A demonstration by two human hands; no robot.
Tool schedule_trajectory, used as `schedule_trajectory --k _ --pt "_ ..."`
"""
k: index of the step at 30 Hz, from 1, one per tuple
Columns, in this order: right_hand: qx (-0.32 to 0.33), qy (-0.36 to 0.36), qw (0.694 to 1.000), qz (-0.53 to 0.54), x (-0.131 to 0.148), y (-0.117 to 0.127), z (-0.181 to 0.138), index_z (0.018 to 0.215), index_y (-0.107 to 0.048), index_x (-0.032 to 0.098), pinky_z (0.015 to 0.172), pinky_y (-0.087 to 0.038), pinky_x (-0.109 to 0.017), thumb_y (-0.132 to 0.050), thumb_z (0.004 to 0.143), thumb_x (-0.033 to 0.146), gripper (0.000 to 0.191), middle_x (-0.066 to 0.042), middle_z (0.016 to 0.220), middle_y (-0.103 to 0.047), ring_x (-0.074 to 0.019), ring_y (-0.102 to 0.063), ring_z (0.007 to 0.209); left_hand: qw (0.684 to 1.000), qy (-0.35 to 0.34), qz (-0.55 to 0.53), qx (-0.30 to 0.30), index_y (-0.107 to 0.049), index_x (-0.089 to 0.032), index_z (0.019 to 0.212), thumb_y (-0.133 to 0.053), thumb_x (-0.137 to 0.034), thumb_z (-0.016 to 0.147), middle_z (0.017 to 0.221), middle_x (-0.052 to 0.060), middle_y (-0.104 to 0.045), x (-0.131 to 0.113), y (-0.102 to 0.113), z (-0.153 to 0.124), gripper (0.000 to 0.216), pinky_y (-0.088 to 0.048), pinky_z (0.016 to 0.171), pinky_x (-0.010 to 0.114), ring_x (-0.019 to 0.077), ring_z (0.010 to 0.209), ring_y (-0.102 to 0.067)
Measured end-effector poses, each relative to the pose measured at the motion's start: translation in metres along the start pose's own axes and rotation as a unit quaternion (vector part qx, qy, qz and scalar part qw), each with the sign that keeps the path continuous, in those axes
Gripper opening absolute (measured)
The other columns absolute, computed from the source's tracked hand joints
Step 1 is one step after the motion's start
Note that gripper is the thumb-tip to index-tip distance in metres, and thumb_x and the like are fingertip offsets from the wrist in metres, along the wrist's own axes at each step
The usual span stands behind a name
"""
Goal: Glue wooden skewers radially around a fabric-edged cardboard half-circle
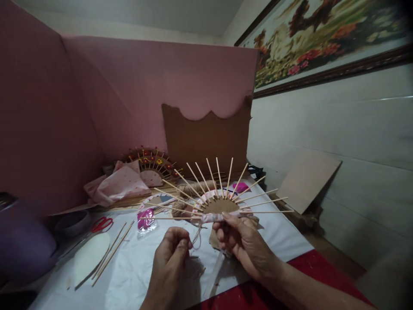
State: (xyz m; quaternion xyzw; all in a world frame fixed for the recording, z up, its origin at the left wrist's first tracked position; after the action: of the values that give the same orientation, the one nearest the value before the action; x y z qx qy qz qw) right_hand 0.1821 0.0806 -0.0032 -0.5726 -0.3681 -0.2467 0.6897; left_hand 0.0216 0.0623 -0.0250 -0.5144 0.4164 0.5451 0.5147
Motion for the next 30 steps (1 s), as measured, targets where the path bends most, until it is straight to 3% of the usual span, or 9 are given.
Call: schedule_trajectory --k 4,11,15,20,25,30 --pt "0.011 0.008 1.0 -0.005 0.002 -0.004 -0.002 0.068 -0.067 0.009 0.046 -0.043 -0.019 -0.064 0.076 0.035 0.027 -0.004 0.061 -0.062 -0.0077 -0.051 0.048 0.996 0.073 -0.037 0.037 -0.053 -0.018 0.068 -0.064 -0.044 0.067 0.041 -0.008 -0.042 0.011 -0.009 -0.005 0.029 -0.024 0.038 0.018 0.0064 0.037 -0.032" --pt "0.01 0.011 0.999 -0.03 0.002 -0.006 -0.005 0.066 -0.068 0.01 0.044 -0.043 -0.019 -0.064 0.075 0.035 0.027 -0.004 0.062 -0.064 -0.0074 -0.052 0.046 0.995 0.086 -0.049 0.027 -0.046 -0.017 0.052 -0.061 -0.051 0.069 0.034 -0.01 -0.03 0.008 -0.014 -0.012 0.041 -0.012 0.036 0.018 0.0041 0.034 -0.021" --pt "0.018 0.014 0.999 -0.027 0.002 -0.007 -0.005 0.066 -0.068 0.01 0.045 -0.044 -0.019 -0.064 0.076 0.034 0.026 -0.004 0.062 -0.063 -0.0077 -0.052 0.047 0.991 0.088 -0.1 0.036 -0.051 -0.017 0.058 -0.065 -0.043 0.068 0.036 -0.008 -0.04 0.014 -0.018 -0.011 0.031 -0.023 0.036 0.017 0.0049 0.033 -0.029" --pt "0.02 0.014 0.999 -0.028 0.003 -0.007 -0.005 0.066 -0.068 0.011 0.044 -0.043 -0.019 -0.063 0.076 0.034 0.026 -0.004 0.063 -0.063 -0.0081 -0.052 0.048 0.991 0.055 -0.109 0.056 -0.058 -0.017 0.071 -0.071 -0.027 0.061 0.058 -0.002 -0.062 0.014 -0.016 -0.007 0.019 -0.031 0.039 0.018 0.0064 0.039 -0.042" --pt "0.032 -0.004 0.999 0.001 0.001 -0.008 -0.008 0.07 -0.068 0.01 0.042 -0.041 -0.019 -0.061 0.078 0.033 0.025 -0.005 0.066 -0.063 -0.0085 -0.051 0.049 0.99 0.115 -0.066 0.052 -0.052 -0.016 0.052 -0.065 -0.046 0.067 0.032 -0.005 -0.046 0.018 -0.018 -0.01 0.036 -0.027 0.037 0.019 0.006 0.031 -0.034" --pt "0.033 -0.039 0.998 0.034 -0.002 -0.009 -0.01 0.069 -0.067 0.01 0.041 -0.04 -0.017 -0.061 0.077 0.031 0.023 -0.004 0.064 -0.063 -0.0075 -0.05 0.048 0.986 0.129 -0.09 0.046 -0.052 -0.017 0.054 -0.064 -0.049 0.068 0.034 -0.007 -0.044 0.019 -0.021 -0.014 0.037 -0.027 0.039 0.018 0.0055 0.034 -0.032"
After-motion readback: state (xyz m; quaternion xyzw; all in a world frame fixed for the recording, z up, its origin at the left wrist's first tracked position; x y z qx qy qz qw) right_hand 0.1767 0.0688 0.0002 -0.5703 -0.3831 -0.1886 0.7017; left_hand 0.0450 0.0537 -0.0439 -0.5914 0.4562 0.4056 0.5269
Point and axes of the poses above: each hand's wrist, its own z-axis towards the middle knuckle, its own y-axis out of the back of the hand, x = y × z, the point moved 5 cm from there along z, towards the middle knuckle
